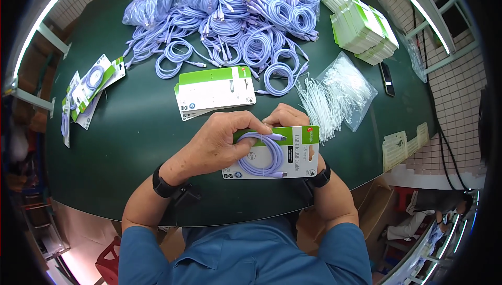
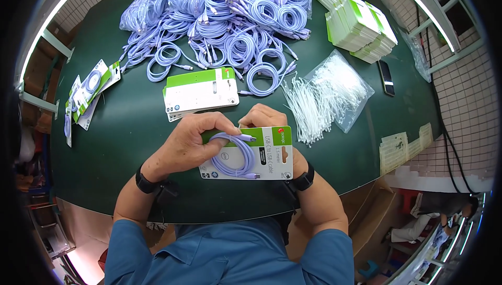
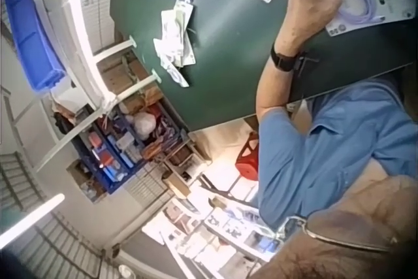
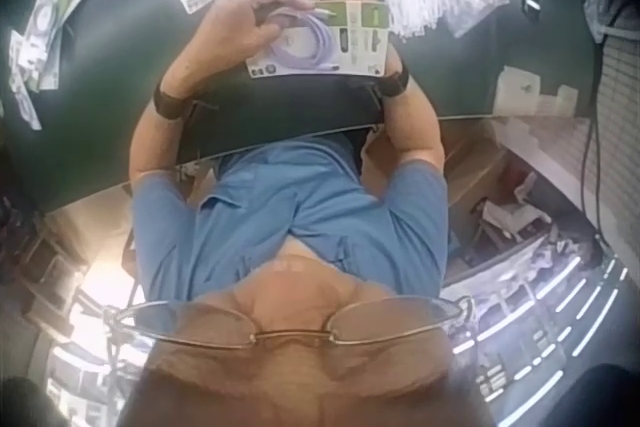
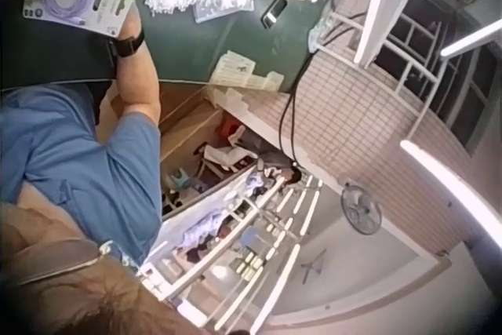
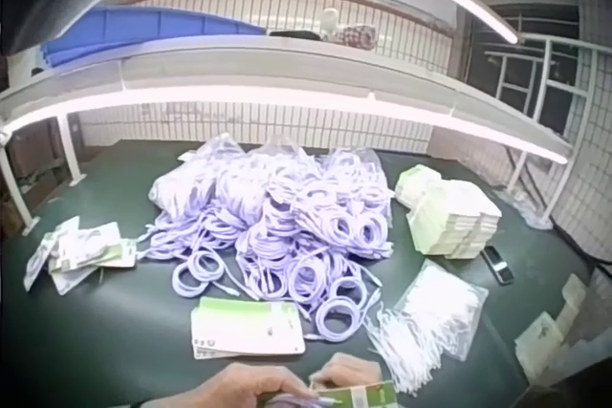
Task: The person picks up a USB cable and a cardboard backing, aligns the cable onto the backing, and secures it by threading a zip tie through the holes and tightening it by hand. After setting the assembly aside, they pick up another cable and card to repeat the process.
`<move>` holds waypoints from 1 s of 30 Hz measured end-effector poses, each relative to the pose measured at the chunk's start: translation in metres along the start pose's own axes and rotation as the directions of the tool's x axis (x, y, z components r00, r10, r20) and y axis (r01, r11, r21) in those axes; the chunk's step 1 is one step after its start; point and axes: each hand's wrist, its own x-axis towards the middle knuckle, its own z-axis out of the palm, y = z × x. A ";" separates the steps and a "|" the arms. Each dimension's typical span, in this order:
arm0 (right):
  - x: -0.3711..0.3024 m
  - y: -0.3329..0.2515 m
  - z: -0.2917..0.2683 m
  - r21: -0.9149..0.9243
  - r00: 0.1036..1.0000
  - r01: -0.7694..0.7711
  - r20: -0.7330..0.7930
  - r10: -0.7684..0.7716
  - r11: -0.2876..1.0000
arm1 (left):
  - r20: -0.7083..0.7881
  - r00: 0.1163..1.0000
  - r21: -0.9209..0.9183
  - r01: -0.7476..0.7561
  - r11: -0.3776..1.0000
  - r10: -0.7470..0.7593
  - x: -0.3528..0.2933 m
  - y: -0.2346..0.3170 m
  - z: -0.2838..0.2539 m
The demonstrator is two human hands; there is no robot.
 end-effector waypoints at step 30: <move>0.003 -0.001 -0.020 -0.003 0.979 -0.188 -0.084 0.187 0.982 | 0.095 0.873 0.566 -0.443 0.695 0.479 0.010 -0.021 0.012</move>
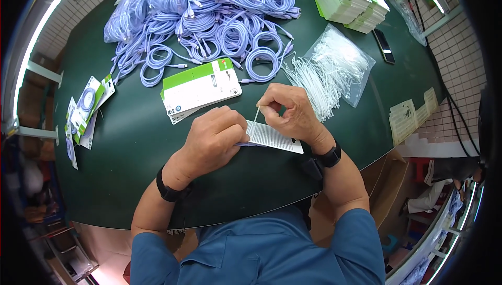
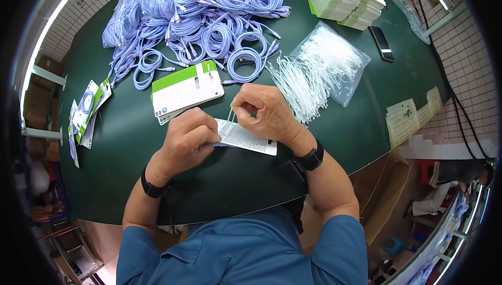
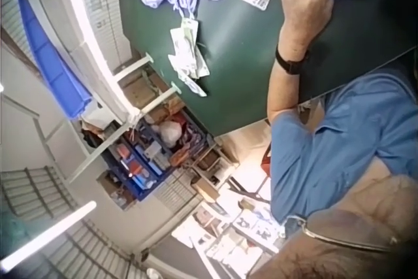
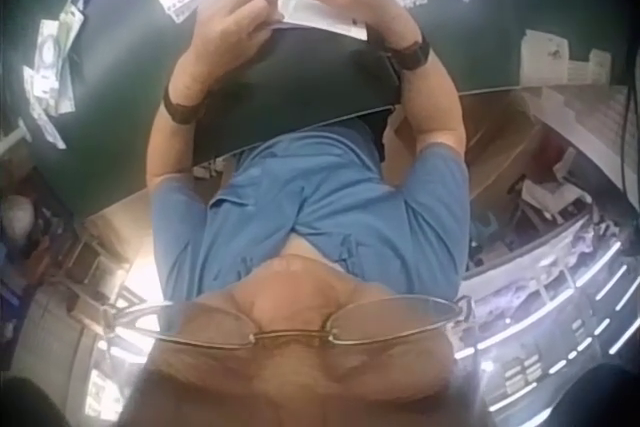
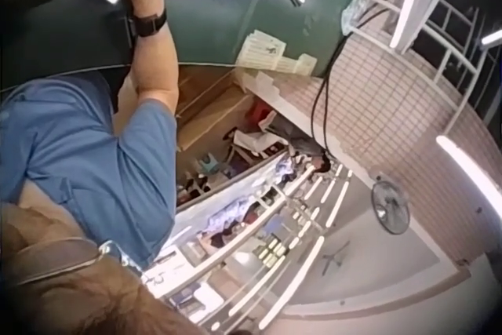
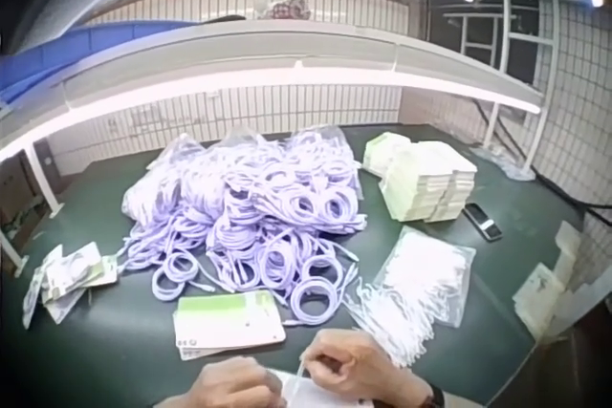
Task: The person picks up a USB cable and a cardboard backing, aligns the cable onto the backing, and secures it by threading a zip tie through the holes and tightening it by hand. After setting the assembly aside, they pick up another cable and card to repeat the process.
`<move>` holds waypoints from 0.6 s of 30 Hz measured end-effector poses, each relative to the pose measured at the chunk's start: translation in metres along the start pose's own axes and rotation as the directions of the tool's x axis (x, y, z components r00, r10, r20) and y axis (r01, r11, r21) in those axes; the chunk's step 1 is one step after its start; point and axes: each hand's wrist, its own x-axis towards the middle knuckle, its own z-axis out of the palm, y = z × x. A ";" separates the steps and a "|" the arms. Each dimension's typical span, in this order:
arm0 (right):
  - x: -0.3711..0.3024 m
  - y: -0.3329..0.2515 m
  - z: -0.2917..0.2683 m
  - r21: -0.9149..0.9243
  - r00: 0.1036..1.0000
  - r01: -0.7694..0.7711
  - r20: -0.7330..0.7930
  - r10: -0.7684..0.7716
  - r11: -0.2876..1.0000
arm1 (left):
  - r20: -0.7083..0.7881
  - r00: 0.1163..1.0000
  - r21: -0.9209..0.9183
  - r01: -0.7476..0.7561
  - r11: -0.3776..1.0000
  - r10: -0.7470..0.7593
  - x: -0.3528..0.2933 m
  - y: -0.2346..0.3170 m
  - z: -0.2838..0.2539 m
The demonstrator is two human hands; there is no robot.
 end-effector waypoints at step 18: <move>0.005 0.009 -0.008 0.684 0.811 -0.472 0.090 0.578 0.555 | -0.121 0.797 -0.469 0.479 0.742 -0.592 -0.006 0.006 0.000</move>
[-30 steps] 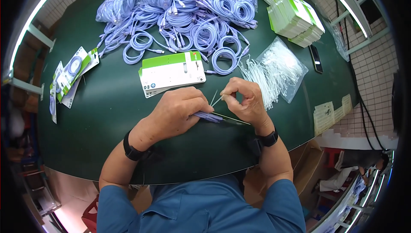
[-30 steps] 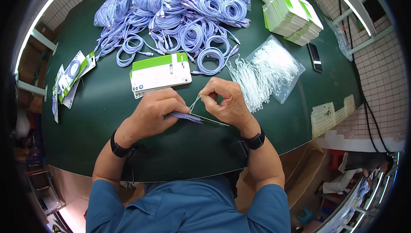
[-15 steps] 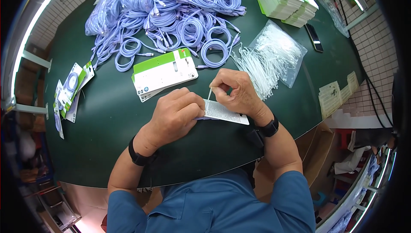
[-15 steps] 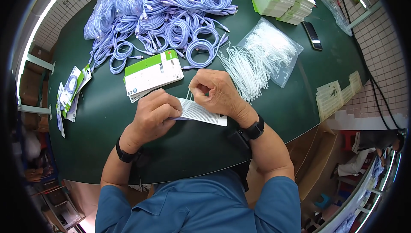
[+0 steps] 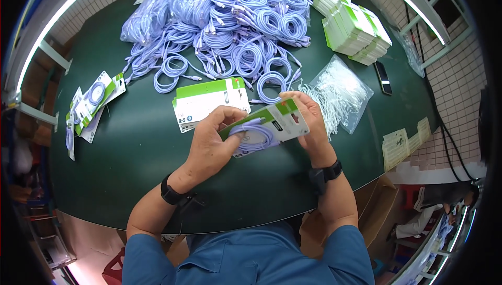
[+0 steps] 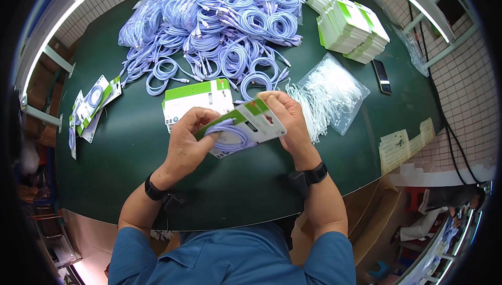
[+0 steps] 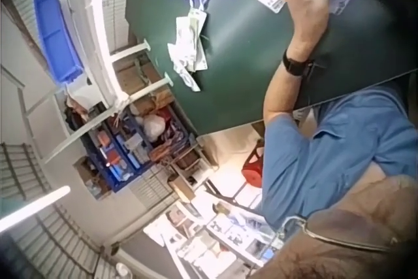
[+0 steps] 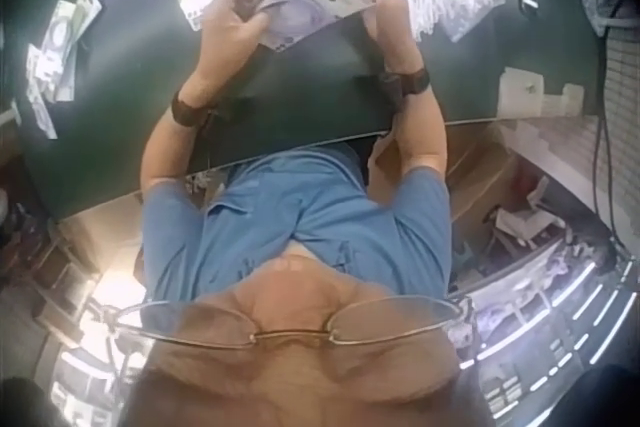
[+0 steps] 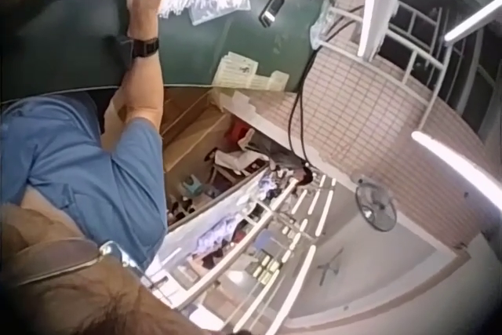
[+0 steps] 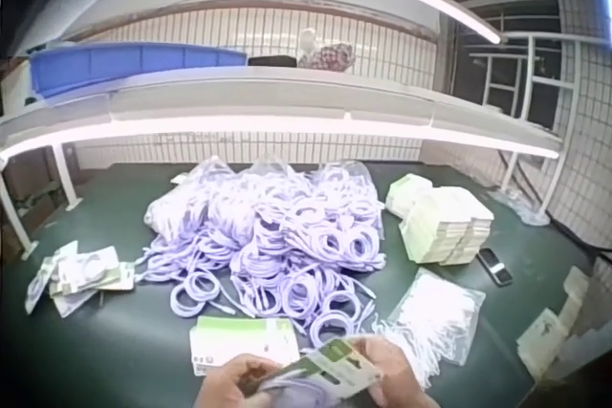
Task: The person picks up a USB cable and a cardboard backing, aligns the cable onto the backing, and secures it by threading a zip tie through the holes and tightening it by hand. After setting the assembly aside, they pick up another cable and card to repeat the process.
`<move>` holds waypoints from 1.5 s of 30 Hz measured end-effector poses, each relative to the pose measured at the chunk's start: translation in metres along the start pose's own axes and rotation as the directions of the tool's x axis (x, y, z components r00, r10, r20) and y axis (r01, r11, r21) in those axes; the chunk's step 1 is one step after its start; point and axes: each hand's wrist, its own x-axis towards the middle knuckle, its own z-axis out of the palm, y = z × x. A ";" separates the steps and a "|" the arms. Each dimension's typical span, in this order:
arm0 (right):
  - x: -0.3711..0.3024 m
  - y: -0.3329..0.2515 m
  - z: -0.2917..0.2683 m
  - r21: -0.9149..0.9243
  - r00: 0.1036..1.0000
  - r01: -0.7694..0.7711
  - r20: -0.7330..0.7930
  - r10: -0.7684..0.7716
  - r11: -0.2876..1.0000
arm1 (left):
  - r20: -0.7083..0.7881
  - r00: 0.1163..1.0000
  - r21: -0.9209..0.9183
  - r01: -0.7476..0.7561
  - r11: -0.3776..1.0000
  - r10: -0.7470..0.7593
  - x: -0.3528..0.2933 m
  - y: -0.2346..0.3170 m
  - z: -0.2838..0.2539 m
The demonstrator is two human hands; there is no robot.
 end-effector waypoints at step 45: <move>-0.020 0.019 0.033 -0.309 0.935 0.306 0.275 -0.224 0.901 | -0.052 0.991 0.079 -0.122 0.989 0.127 0.003 -0.027 0.024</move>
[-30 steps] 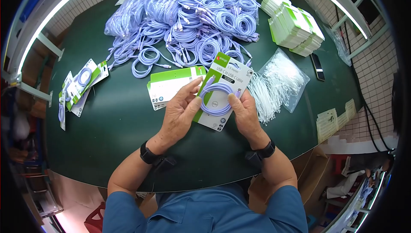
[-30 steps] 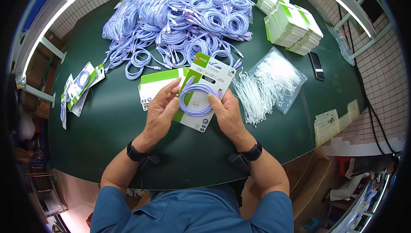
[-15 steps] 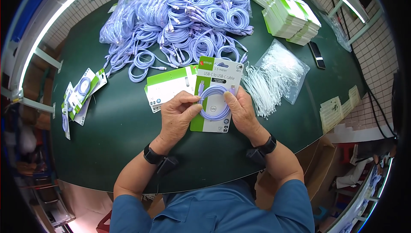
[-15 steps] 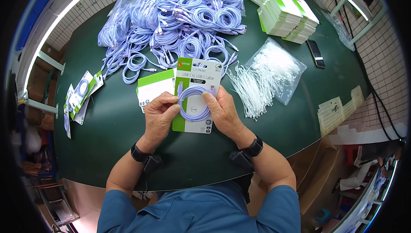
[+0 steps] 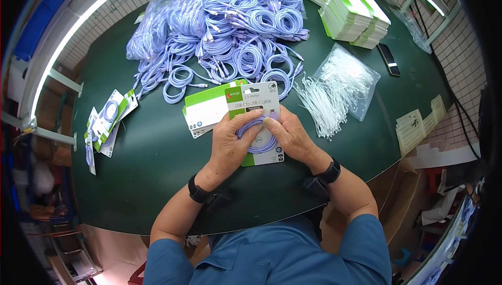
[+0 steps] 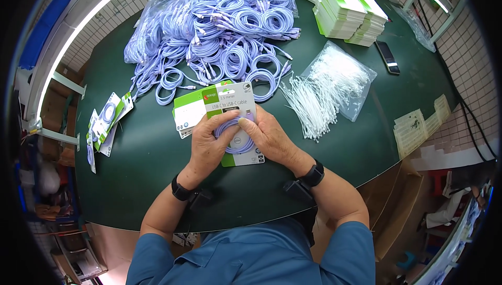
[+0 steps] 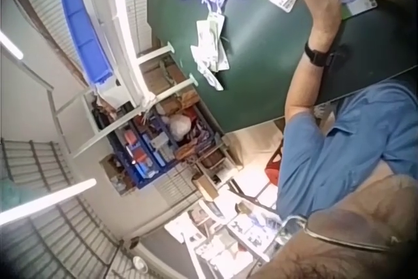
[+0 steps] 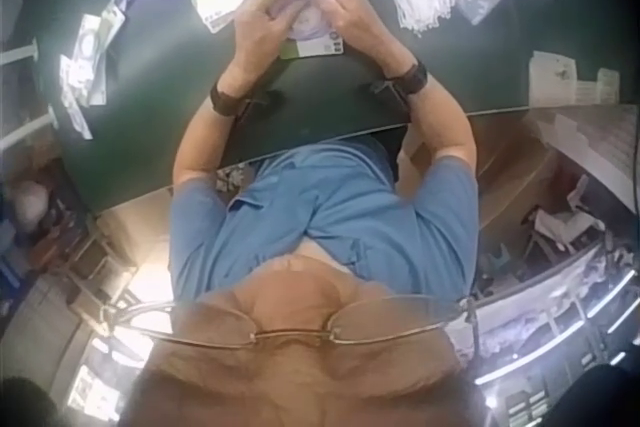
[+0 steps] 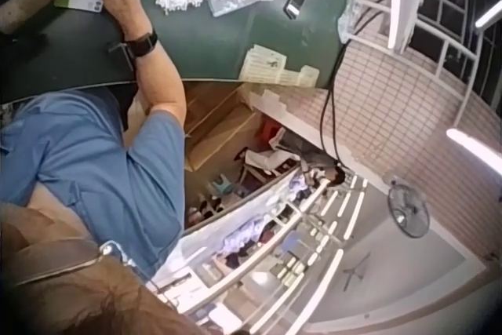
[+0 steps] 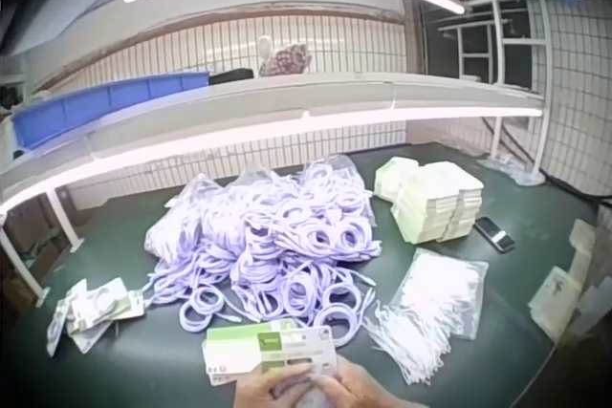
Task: The person picks up a USB cable and a cardboard backing, aligns the cable onto the backing, and secures it by threading a zip tie through the holes and tightening it by hand. After setting the assembly aside, they pick up another cable and card to repeat the process.
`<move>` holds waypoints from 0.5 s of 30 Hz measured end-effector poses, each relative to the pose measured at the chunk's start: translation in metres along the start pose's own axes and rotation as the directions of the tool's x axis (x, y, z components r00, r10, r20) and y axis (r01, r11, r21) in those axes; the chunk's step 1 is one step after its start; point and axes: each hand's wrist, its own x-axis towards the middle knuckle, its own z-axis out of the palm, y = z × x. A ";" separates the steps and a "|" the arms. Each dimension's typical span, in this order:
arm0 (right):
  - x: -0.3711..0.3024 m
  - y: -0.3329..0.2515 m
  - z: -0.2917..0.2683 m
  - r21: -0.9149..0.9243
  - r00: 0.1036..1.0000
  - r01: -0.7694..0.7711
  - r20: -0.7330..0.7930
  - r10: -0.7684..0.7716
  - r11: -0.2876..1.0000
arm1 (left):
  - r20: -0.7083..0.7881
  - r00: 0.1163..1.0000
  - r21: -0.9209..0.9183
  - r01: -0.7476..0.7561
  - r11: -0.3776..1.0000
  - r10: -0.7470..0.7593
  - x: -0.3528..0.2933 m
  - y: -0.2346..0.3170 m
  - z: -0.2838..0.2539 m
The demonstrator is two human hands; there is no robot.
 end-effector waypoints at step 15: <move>-0.002 0.012 0.008 -0.093 0.995 0.011 -0.095 -0.020 0.996 | -0.099 0.995 0.084 0.014 0.996 -0.005 -0.004 -0.007 0.010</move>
